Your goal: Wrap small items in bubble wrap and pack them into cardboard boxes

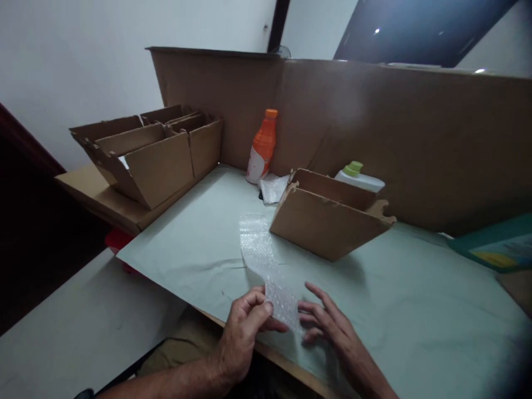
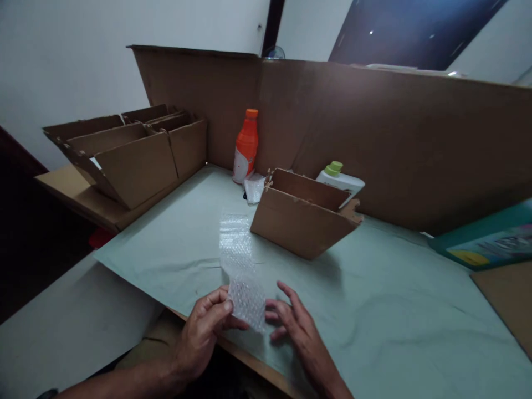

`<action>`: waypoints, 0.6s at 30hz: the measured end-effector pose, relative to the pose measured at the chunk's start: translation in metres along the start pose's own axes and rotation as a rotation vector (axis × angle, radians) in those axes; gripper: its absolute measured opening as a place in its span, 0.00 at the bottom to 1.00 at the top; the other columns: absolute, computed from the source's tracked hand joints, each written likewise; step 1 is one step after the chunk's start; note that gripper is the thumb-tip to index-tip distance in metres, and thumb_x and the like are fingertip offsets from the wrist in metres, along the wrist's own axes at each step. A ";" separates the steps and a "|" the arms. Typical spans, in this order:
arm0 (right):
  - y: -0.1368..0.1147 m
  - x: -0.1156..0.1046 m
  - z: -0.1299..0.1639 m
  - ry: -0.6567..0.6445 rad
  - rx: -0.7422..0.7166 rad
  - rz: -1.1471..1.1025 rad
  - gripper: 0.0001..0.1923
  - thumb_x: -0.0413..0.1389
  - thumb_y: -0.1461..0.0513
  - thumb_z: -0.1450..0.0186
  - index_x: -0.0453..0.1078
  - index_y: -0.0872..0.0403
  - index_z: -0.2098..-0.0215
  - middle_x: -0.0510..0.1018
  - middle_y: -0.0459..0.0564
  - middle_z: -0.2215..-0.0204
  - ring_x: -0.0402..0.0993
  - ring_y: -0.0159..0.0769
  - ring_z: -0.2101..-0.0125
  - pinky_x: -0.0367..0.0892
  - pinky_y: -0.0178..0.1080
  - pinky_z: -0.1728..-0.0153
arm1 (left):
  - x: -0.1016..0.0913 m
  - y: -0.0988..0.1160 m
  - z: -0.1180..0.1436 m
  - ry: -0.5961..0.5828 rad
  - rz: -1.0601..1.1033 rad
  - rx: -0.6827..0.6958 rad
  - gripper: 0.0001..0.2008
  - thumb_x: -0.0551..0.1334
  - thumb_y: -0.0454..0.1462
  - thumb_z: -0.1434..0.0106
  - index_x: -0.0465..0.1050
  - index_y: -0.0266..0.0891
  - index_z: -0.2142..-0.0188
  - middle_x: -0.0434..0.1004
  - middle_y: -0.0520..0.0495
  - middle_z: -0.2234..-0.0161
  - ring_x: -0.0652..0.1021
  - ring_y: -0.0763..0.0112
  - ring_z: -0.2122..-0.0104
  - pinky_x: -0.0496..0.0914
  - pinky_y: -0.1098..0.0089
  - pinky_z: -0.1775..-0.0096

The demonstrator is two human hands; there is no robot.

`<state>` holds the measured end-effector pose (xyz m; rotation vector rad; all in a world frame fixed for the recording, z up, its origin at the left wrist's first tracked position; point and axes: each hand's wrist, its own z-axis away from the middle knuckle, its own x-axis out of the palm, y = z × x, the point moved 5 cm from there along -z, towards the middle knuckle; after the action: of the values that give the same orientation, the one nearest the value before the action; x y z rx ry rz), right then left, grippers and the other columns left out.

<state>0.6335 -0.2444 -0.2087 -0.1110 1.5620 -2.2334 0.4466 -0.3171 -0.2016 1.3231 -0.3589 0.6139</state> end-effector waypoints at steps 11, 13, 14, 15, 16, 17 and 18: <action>-0.008 -0.074 -0.016 0.005 -0.133 0.282 0.30 0.66 0.44 0.47 0.78 0.52 0.53 0.77 0.47 0.75 0.74 0.39 0.74 0.67 0.38 0.74 | -0.001 0.025 -0.009 -0.516 -0.746 -0.121 0.14 0.64 0.47 0.38 0.81 0.38 0.68 0.82 0.45 0.68 0.79 0.65 0.66 0.72 0.67 0.59; -0.011 -0.115 -0.020 0.289 -0.245 0.458 0.30 0.65 0.43 0.48 0.78 0.52 0.55 0.82 0.55 0.64 0.78 0.48 0.64 0.71 0.42 0.70 | -0.009 0.059 -0.051 -0.301 -0.812 0.116 0.12 0.63 0.45 0.39 0.80 0.39 0.65 0.83 0.44 0.64 0.79 0.64 0.62 0.72 0.66 0.57; -0.013 -0.129 -0.022 0.394 -0.285 0.517 0.30 0.64 0.42 0.48 0.77 0.51 0.54 0.82 0.57 0.57 0.79 0.52 0.58 0.73 0.44 0.67 | -0.011 0.072 -0.073 -0.201 -0.830 0.222 0.13 0.63 0.44 0.39 0.80 0.39 0.62 0.83 0.43 0.60 0.80 0.62 0.59 0.73 0.65 0.55; -0.015 -0.138 -0.026 0.456 -0.313 0.551 0.31 0.63 0.42 0.46 0.76 0.51 0.52 0.81 0.59 0.52 0.78 0.54 0.54 0.74 0.46 0.64 | -0.011 0.082 -0.097 -0.125 -0.844 0.305 0.15 0.64 0.44 0.40 0.80 0.39 0.57 0.82 0.41 0.55 0.80 0.60 0.55 0.73 0.63 0.53; -0.018 -0.143 -0.031 0.483 -0.333 0.557 0.32 0.62 0.42 0.44 0.75 0.51 0.49 0.80 0.60 0.49 0.77 0.55 0.51 0.75 0.48 0.60 | -0.010 0.089 -0.120 -0.077 -0.859 0.359 0.20 0.64 0.43 0.41 0.78 0.38 0.51 0.80 0.39 0.49 0.79 0.58 0.51 0.73 0.61 0.51; -0.022 -0.144 -0.038 0.495 -0.354 0.536 0.33 0.61 0.42 0.43 0.73 0.52 0.46 0.79 0.61 0.47 0.77 0.55 0.49 0.75 0.50 0.57 | -0.006 0.092 -0.143 -0.042 -0.869 0.395 0.26 0.64 0.42 0.42 0.74 0.37 0.45 0.76 0.36 0.44 0.77 0.55 0.46 0.72 0.59 0.48; -0.027 -0.143 -0.047 0.501 -0.375 0.494 0.35 0.62 0.42 0.42 0.71 0.53 0.44 0.78 0.62 0.46 0.76 0.54 0.48 0.74 0.51 0.55 | -0.002 0.093 -0.164 -0.024 -0.873 0.407 0.32 0.65 0.41 0.43 0.69 0.35 0.40 0.71 0.34 0.39 0.73 0.52 0.42 0.70 0.57 0.45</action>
<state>0.7425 -0.1411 -0.1774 0.7007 1.9796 -1.6338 0.3731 -0.1469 -0.1661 1.7008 0.3506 -0.0794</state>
